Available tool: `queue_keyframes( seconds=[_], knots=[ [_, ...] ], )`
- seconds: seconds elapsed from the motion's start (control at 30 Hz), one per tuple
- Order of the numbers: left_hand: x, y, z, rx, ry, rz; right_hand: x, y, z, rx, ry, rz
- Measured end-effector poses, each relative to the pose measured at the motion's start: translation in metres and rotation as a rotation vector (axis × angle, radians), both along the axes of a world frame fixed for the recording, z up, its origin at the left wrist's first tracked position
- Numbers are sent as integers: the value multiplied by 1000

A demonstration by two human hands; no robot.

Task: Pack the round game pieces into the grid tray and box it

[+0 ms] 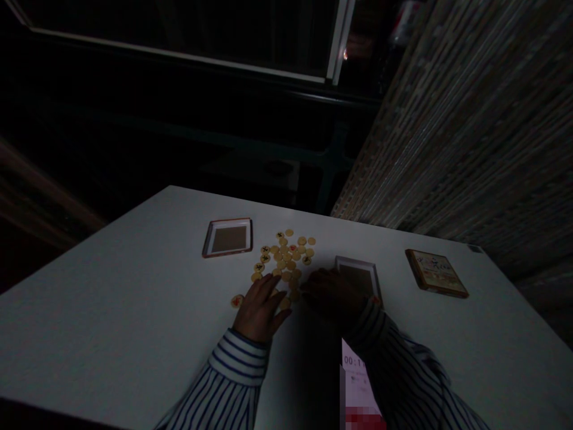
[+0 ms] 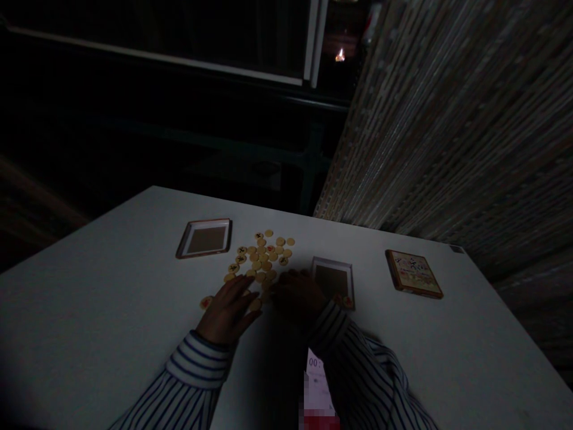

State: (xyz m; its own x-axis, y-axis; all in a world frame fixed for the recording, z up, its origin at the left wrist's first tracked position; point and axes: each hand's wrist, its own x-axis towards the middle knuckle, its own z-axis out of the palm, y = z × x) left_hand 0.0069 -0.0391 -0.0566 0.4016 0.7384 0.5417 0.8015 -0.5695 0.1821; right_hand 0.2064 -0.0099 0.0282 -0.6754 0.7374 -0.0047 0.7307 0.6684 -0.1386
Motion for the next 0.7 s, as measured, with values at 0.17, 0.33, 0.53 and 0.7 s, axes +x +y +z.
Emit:
queue_keyframes(
  seconds=[0.17,0.33,0.53,0.7],
  knots=[
    [0,0,2,-45,7,-14,-4,5,-3,-6,16,17],
    [2,1,3,-25,-12,0,-4,9,-7,19,28,31],
    [3,-1,11,1,-96,6,-2,10,-8,21,43,27],
    [2,-4,17,-14,-238,89,0,10,-6,25,54,27]
  ],
)
